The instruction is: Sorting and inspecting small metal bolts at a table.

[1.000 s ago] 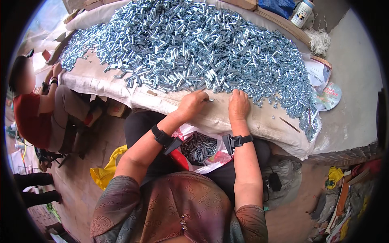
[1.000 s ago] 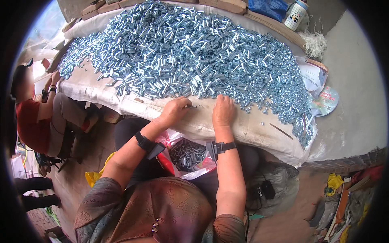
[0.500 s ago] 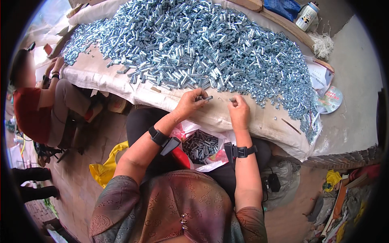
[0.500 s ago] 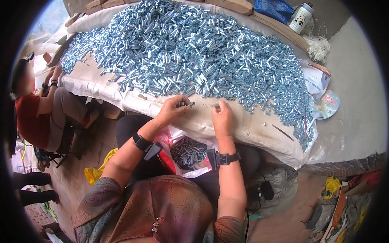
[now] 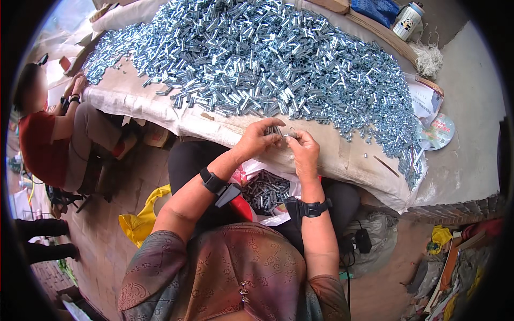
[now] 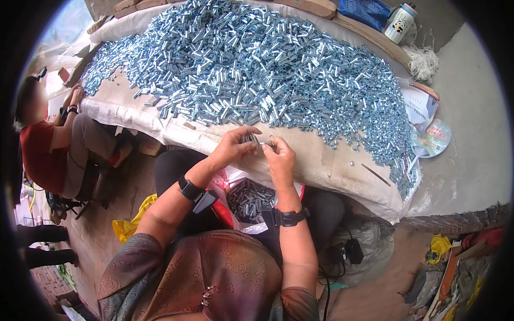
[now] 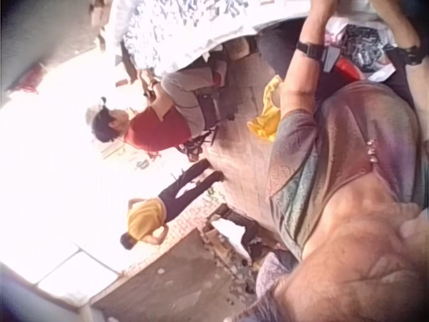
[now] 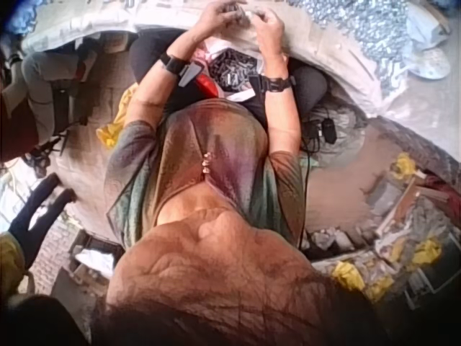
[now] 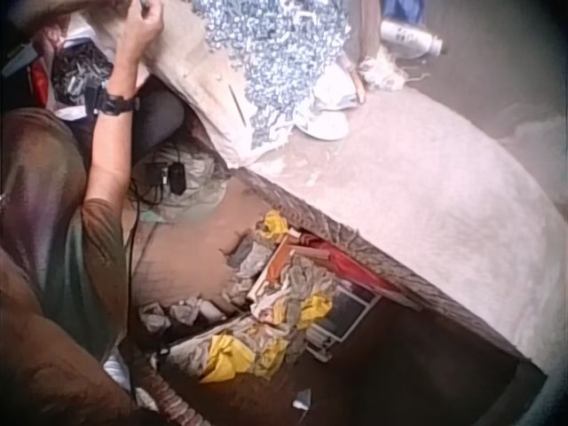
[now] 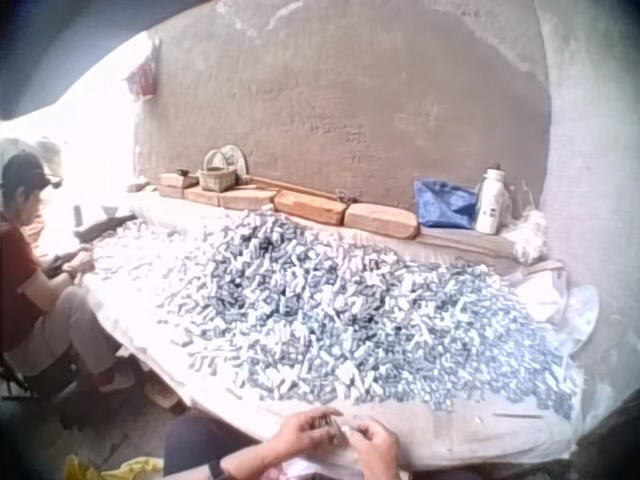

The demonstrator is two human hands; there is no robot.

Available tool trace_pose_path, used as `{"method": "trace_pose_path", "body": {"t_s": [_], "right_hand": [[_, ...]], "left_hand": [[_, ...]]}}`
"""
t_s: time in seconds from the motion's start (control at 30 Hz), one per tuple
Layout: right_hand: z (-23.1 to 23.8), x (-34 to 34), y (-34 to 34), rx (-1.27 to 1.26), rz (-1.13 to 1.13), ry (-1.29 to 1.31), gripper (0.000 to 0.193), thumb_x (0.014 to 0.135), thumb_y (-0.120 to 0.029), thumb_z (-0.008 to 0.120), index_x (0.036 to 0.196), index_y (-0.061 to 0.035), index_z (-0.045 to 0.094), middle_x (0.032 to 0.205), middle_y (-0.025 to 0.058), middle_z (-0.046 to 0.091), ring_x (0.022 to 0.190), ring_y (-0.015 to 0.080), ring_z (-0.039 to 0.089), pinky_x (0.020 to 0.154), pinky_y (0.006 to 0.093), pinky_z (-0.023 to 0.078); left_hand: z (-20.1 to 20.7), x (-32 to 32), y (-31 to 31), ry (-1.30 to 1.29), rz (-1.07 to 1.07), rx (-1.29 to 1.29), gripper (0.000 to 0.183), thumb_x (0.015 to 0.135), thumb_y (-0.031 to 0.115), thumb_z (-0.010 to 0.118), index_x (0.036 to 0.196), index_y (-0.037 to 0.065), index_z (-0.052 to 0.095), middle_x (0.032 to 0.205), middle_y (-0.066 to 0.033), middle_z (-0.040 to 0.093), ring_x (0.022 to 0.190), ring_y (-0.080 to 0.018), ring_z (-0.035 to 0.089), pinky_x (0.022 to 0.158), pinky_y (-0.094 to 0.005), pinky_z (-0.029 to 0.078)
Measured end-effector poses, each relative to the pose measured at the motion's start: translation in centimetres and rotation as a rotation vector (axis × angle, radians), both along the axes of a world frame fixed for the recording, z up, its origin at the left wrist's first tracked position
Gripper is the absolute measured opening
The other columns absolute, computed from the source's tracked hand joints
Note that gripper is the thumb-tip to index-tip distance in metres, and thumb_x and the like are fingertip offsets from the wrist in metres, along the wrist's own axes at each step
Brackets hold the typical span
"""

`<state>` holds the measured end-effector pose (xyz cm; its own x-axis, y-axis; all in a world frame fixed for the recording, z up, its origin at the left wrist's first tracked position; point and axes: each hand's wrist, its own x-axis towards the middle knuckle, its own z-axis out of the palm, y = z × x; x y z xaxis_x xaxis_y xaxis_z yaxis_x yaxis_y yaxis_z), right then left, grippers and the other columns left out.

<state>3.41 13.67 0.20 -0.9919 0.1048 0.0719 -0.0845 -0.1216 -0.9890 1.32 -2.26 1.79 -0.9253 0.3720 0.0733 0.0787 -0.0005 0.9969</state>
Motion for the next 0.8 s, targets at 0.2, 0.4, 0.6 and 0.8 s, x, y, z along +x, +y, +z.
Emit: {"method": "trace_pose_path", "body": {"t_s": [0.2, 0.4, 0.6, 0.8], "right_hand": [[0.2, 0.8, 0.3, -0.226, 0.042, -0.021, 0.018, 0.078, 0.003, 0.062, 0.095, 0.0022, 0.060, 0.084, -0.0006, 0.058, 0.074, 0.0049, 0.053, 0.068, 0.0181, 0.042], [0.2, 1.6, -0.2, -0.307, 0.023, -0.027, 0.019, 0.078, 0.003, 0.062, 0.097, 0.0026, 0.059, 0.085, 0.0004, 0.058, 0.076, 0.0058, 0.053, 0.071, 0.0185, 0.042], [0.1, 1.7, -0.2, -0.408, -0.004, -0.017, 0.018, 0.079, 0.003, 0.061, 0.096, 0.0026, 0.059, 0.087, 0.0009, 0.058, 0.078, 0.0069, 0.053, 0.073, 0.0193, 0.042], [-0.8, 1.7, -0.3, -0.488, -0.018, -0.008, 0.018, 0.079, 0.002, 0.063, 0.096, 0.0020, 0.059, 0.087, 0.0010, 0.058, 0.079, 0.0076, 0.054, 0.074, 0.0199, 0.043]], "left_hand": [[0.0, 0.0, -0.1, -0.259, 0.054, 0.279, 0.014, 0.088, 0.010, 0.055, 0.101, 0.005, 0.056, 0.079, -0.0017, 0.061, 0.069, -0.0068, 0.059, 0.051, -0.0177, 0.042], [-0.2, 0.4, 0.4, -0.307, 0.064, 0.400, 0.014, 0.087, 0.011, 0.058, 0.097, 0.003, 0.056, 0.079, -0.0055, 0.062, 0.070, -0.0102, 0.062, 0.049, -0.0194, 0.042], [-0.2, 0.7, 0.7, -0.322, 0.057, 0.433, 0.014, 0.087, 0.012, 0.058, 0.097, 0.003, 0.056, 0.078, -0.0058, 0.062, 0.069, -0.0105, 0.061, 0.049, -0.0193, 0.042], [-0.4, 0.9, 1.0, -0.314, 0.047, 0.445, 0.013, 0.087, 0.012, 0.058, 0.096, 0.003, 0.055, 0.078, -0.0048, 0.061, 0.069, -0.0093, 0.060, 0.049, -0.0183, 0.043]]}}
